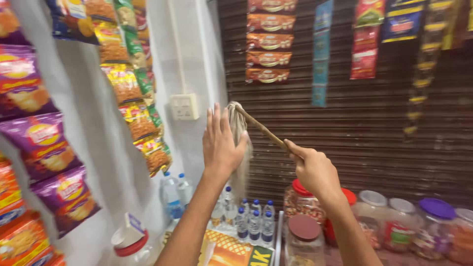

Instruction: The person uses a cloth attached to a stick to dust hanging snack packets on a wall display. They wipe the packets in vertical and horizontal motions, moving from one section of the wall to another. The person also wipes the top of a counter and jars placed on it.

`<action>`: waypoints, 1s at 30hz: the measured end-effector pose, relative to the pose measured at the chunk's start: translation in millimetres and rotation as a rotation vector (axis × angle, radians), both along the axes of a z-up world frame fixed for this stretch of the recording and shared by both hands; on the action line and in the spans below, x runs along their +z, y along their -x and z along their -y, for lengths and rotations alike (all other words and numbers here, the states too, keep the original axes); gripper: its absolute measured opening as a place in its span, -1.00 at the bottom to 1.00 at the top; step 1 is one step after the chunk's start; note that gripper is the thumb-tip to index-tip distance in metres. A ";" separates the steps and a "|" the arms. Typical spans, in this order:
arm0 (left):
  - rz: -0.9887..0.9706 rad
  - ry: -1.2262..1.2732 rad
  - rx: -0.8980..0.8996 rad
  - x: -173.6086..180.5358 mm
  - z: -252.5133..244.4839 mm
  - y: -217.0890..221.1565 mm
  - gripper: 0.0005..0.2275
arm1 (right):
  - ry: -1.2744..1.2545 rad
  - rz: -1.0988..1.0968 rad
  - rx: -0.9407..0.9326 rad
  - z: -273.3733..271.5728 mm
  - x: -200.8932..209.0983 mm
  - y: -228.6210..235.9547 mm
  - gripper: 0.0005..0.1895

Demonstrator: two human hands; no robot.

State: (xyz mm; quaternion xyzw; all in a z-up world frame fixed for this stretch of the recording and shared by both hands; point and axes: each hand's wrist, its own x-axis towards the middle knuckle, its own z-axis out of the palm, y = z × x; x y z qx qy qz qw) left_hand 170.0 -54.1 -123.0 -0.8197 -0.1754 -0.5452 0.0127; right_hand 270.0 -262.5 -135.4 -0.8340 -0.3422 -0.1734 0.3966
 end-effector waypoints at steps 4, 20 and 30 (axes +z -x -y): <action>0.048 -0.001 -0.130 -3.0 33.1 -19.6 -0.25 | -0.299 0.208 0.016 39.9 5.7 2.8 -0.46; 0.075 -0.011 -0.310 -57.4 170.6 -7.7 -0.28 | -0.487 0.463 -0.173 209.8 -94.7 7.9 -0.35; -0.231 0.256 -0.237 -143.6 209.9 -7.2 -0.22 | 0.220 -0.135 -0.446 308.9 -91.3 65.1 -0.47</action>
